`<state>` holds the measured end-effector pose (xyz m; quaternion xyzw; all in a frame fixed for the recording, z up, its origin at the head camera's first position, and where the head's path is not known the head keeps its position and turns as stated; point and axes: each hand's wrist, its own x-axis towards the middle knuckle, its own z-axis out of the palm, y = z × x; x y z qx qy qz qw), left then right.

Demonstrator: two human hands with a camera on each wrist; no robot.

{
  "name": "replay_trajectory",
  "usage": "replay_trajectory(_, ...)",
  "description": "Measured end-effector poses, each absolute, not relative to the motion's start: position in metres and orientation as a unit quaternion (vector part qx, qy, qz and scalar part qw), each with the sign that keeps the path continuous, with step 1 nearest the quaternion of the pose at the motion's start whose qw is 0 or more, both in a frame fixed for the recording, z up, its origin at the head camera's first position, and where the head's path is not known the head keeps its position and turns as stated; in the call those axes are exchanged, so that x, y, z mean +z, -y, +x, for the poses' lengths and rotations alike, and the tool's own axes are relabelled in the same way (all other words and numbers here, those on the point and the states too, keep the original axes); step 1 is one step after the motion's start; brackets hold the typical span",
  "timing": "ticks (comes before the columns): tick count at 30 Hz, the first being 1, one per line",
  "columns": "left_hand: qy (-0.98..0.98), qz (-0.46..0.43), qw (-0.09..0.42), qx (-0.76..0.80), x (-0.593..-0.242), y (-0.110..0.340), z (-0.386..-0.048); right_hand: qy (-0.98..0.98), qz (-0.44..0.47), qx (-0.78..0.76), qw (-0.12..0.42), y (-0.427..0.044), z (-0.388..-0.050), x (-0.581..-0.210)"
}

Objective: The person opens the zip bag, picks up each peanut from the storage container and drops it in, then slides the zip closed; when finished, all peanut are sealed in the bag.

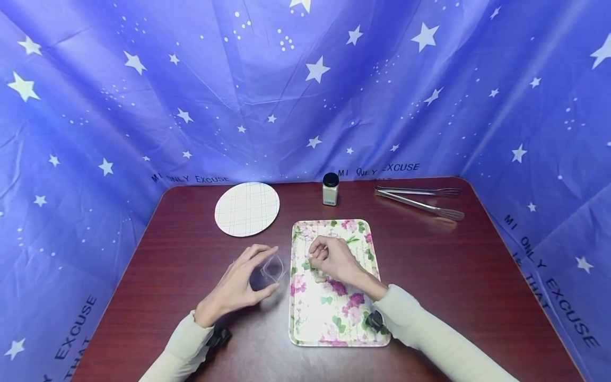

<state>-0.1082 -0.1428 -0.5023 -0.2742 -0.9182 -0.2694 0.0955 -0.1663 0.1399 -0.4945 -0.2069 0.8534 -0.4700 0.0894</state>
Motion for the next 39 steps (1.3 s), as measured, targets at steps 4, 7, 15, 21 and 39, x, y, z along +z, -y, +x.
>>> replay_trajectory(4,0.920,-0.270,0.095,-0.267,-0.502,0.145,-0.109,-0.838,-0.226,-0.487,0.098,-0.129,-0.160,-0.492)
replay_trajectory(7,0.922,-0.270,0.091,-0.262,-0.503,0.145,-0.109,-0.832,-0.233,-0.494,0.099,-0.121,-0.157,-0.489)
replay_trajectory(15,0.924,-0.263,0.079,-0.266,-0.504,0.146,-0.106,-0.814,-0.224,-0.524,0.113,-0.105,-0.152,-0.484)
replay_trajectory(21,0.921,-0.267,0.094,-0.269,-0.507,0.148,-0.101,-0.796,-0.224,-0.550,0.117,-0.098,-0.148,-0.485)
replay_trajectory(39,0.917,-0.273,0.111,-0.270,-0.502,0.146,-0.104,-0.776,-0.227,-0.576,0.123,-0.079,-0.145,-0.483)
